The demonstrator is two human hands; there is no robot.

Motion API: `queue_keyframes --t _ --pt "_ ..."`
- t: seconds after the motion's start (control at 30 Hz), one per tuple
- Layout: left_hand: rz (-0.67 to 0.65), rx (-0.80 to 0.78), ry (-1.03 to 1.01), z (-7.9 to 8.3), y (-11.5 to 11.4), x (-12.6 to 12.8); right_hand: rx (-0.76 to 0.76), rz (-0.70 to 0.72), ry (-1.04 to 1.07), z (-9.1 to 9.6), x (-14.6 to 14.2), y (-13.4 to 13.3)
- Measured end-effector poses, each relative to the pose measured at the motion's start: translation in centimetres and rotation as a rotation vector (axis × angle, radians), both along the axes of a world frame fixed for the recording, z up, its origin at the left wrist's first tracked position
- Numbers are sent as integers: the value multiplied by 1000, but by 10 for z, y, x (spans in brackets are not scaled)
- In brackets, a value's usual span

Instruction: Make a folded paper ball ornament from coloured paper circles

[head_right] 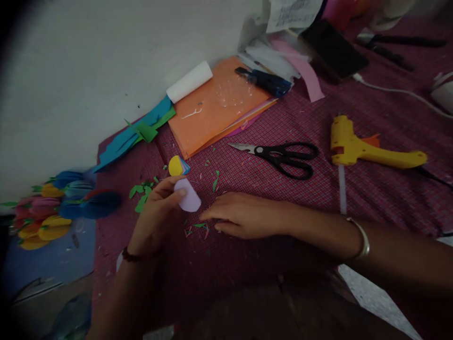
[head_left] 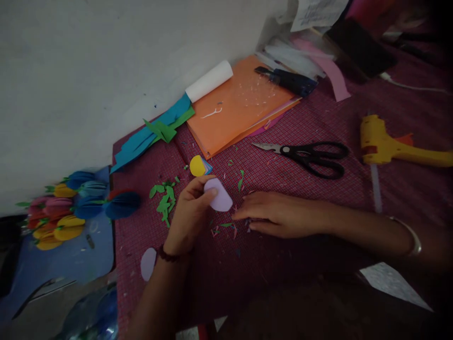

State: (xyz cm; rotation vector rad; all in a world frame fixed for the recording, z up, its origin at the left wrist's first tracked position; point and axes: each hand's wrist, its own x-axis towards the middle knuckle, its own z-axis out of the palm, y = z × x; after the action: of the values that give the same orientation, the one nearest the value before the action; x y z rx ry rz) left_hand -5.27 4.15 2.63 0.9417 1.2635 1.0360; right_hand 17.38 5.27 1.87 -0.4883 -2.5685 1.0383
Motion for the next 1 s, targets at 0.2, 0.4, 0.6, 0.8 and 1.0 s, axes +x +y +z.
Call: queue_keyframes --t 0.2,0.4,0.6,0.8,1.0 --pt "-226 426 799 -18 -1 9 -87 -266 93 -6 7 4" --pt "-430 643 1153 -16 -6 7 -132 -330 54 -9 7 9" --pt "-400 546 959 -19 1 4 -54 -335 54 -13 0 9" --pt "-480 502 803 -14 10 -10 -54 -445 -62 -10 -9 9" --pt "-575 471 605 -17 16 -27 102 -420 -393 5 -31 4"
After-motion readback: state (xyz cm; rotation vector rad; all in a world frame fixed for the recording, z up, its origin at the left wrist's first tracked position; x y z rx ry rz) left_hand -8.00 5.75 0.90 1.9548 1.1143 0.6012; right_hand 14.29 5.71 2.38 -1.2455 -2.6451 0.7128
